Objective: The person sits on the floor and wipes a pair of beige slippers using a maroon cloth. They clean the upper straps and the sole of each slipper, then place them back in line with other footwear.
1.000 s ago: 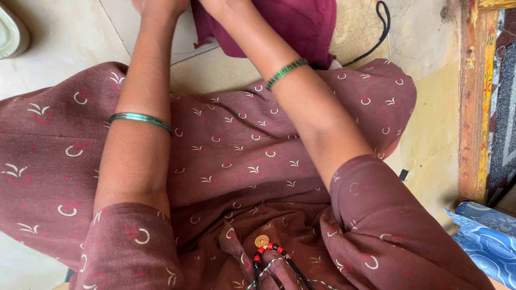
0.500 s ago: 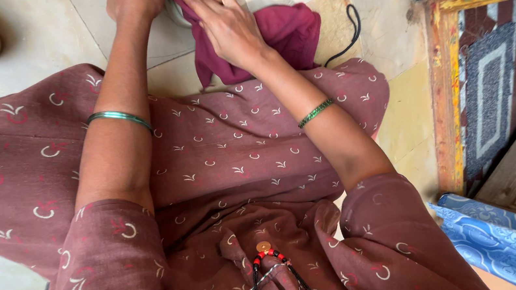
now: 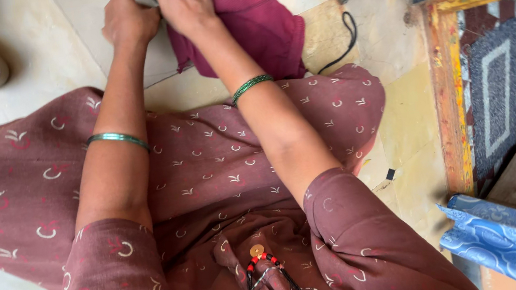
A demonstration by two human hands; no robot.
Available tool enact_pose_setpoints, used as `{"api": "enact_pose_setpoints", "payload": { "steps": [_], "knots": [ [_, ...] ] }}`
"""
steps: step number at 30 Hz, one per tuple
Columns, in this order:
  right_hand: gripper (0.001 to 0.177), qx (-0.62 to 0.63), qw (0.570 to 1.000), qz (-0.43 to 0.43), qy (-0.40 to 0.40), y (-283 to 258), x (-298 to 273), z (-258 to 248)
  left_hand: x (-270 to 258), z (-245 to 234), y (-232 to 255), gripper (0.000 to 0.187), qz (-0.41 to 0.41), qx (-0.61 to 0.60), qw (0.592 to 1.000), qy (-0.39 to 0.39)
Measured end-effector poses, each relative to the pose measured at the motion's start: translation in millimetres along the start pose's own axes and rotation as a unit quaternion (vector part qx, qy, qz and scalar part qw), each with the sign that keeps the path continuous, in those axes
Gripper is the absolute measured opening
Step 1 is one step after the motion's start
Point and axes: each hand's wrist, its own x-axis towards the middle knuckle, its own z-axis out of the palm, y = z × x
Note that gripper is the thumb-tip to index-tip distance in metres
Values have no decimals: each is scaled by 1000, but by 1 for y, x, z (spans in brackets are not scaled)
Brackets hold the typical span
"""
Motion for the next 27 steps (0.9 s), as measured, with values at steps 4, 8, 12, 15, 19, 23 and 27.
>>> {"api": "enact_pose_setpoints", "payload": {
  "steps": [4, 8, 12, 15, 19, 23, 27],
  "knots": [
    [46, 53, 998, -21, 33, -11, -23, -54, -4, -4, 1, 80, 24, -19, 1000, 4],
    [57, 44, 995, -91, 13, -6, -52, -81, -1, 2, -5, 91, 16, 13, 1000, -15],
    [46, -79, 995, -59, -7, -5, -35, -52, -2, 5, 2, 105, 3, 25, 1000, -1],
    [19, -134, 990, 20, -27, -14, -2, -11, -2, 0, 6, 98, 12, 16, 999, -28],
    [11, -107, 993, 21, -36, -15, 13, -8, -5, -7, 6, 97, 14, -11, 999, -36],
    [19, 59, 996, -70, -15, -12, -12, -66, -11, -8, 8, 87, 10, -29, 999, -13],
    [52, 158, 981, -109, -40, -14, -48, -121, -16, -11, 6, 89, 12, -40, 999, 0]
  ]
}}
